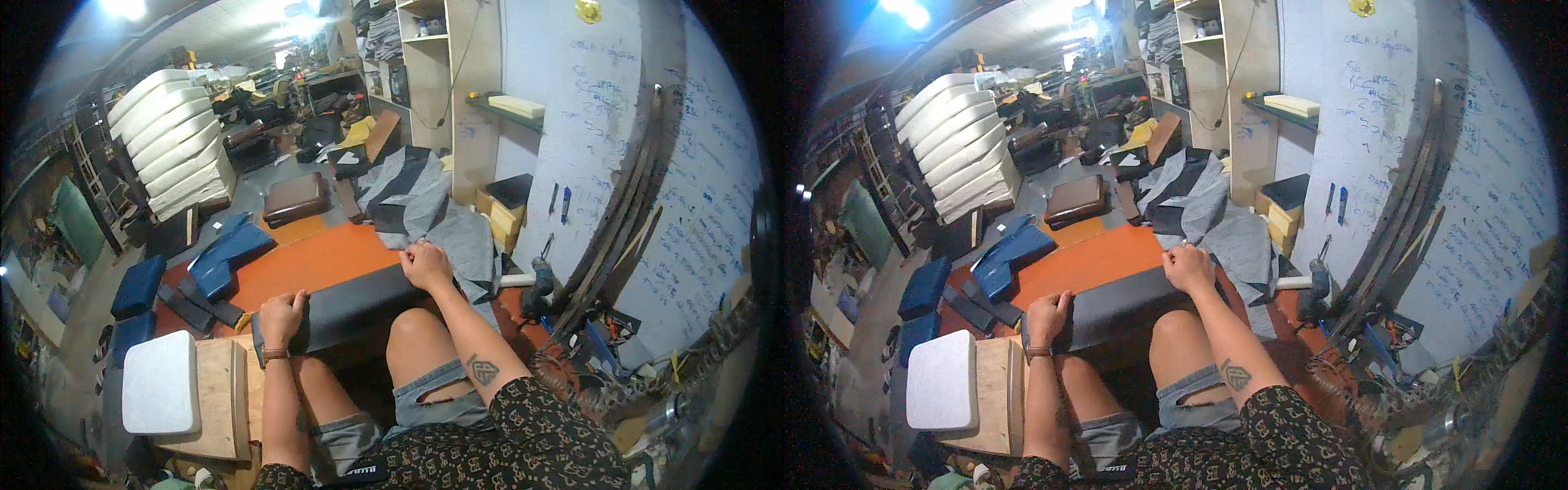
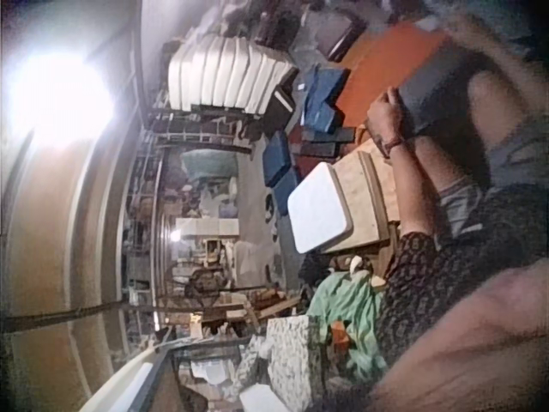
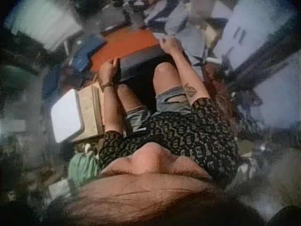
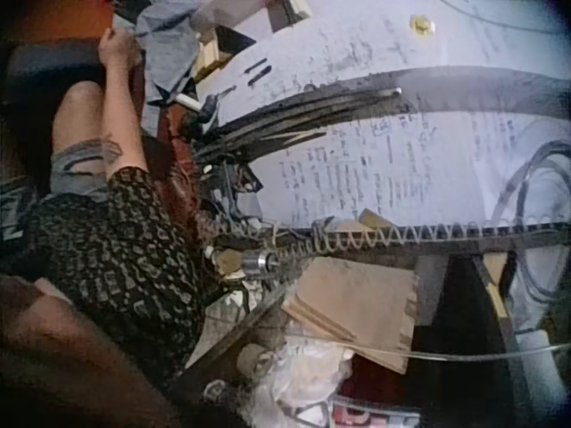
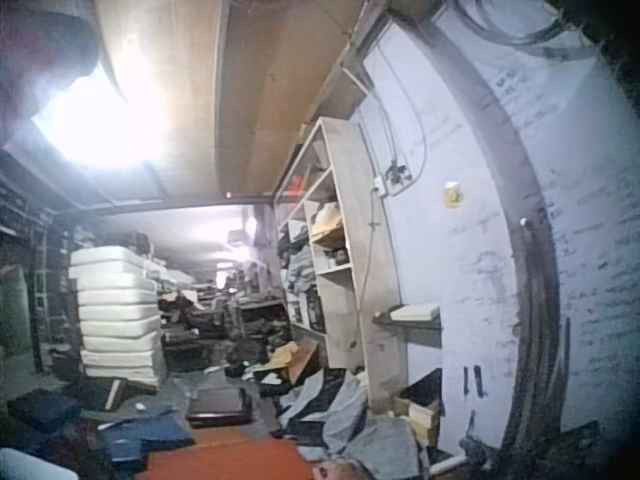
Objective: The person wraps a black fabric cover around a rectangular cushion and secures it using a staple gun. They repeatedly adjust the fabric, pull it taut, and apply staples along the edges to attach the cover to the cushion.
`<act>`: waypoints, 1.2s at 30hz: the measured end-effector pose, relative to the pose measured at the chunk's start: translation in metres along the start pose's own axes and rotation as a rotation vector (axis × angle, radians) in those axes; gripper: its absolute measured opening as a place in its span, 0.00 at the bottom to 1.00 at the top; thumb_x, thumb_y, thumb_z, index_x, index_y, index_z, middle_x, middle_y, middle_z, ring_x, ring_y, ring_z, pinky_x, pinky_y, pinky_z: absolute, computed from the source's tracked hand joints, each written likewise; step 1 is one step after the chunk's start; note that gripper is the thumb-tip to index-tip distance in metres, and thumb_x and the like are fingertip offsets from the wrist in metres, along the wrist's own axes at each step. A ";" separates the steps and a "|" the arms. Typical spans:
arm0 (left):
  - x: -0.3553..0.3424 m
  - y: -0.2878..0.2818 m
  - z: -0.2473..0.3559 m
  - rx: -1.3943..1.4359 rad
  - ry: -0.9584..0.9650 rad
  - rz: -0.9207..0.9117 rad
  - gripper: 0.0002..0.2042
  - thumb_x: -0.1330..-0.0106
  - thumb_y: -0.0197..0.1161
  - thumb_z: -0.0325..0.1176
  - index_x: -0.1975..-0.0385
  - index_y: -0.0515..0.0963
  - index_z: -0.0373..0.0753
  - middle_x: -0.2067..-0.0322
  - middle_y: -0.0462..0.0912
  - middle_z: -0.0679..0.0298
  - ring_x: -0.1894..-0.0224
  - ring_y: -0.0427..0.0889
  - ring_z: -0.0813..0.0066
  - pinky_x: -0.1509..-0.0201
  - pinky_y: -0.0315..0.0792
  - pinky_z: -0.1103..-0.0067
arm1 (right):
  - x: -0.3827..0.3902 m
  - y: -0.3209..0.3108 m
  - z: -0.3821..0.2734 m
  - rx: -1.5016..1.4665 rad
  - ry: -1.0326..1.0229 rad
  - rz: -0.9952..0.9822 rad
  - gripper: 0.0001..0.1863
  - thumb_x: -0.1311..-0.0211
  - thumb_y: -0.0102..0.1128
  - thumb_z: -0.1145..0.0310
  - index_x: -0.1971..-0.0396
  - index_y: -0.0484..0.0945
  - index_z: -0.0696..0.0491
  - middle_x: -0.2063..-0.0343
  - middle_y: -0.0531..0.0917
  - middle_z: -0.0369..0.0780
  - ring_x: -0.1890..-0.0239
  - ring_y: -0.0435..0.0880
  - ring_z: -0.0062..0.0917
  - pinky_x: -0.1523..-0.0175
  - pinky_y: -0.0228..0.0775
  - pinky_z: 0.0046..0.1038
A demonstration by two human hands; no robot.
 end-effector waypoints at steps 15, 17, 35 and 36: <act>-0.002 0.003 -0.002 -0.011 0.036 0.009 0.25 0.26 0.60 0.55 0.72 0.89 0.37 0.70 0.87 0.45 0.64 0.87 0.42 0.57 0.78 0.54 | 0.003 -0.005 -0.003 0.010 -0.055 0.095 0.16 0.30 0.63 0.55 0.66 0.90 0.52 0.66 0.89 0.51 0.61 0.88 0.53 0.48 0.80 0.51; -0.001 0.001 -0.001 -0.014 0.030 0.011 0.25 0.26 0.60 0.55 0.72 0.89 0.38 0.70 0.87 0.45 0.64 0.87 0.42 0.57 0.78 0.54 | 0.004 -0.006 -0.005 0.006 -0.045 0.090 0.17 0.31 0.63 0.54 0.67 0.89 0.52 0.66 0.88 0.51 0.60 0.88 0.52 0.49 0.79 0.50; -0.002 0.003 -0.003 -0.037 0.077 0.067 0.26 0.26 0.60 0.56 0.70 0.90 0.38 0.69 0.89 0.47 0.63 0.87 0.45 0.55 0.79 0.56 | 0.001 -0.007 -0.004 0.025 -0.068 0.092 0.17 0.30 0.62 0.55 0.67 0.89 0.53 0.62 0.88 0.50 0.56 0.87 0.50 0.47 0.78 0.49; -0.003 0.005 -0.003 -0.037 0.071 0.057 0.26 0.26 0.60 0.56 0.71 0.90 0.38 0.70 0.89 0.47 0.63 0.87 0.45 0.55 0.79 0.56 | 0.001 -0.006 -0.001 0.034 -0.066 0.091 0.17 0.30 0.62 0.55 0.67 0.89 0.53 0.62 0.88 0.50 0.56 0.87 0.50 0.47 0.78 0.49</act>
Point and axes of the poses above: each hand's wrist, its own x-axis away from the middle knuckle, its own y-axis out of the palm, z = x × y, the point moved 7 cm from there along -x, towards the middle knuckle
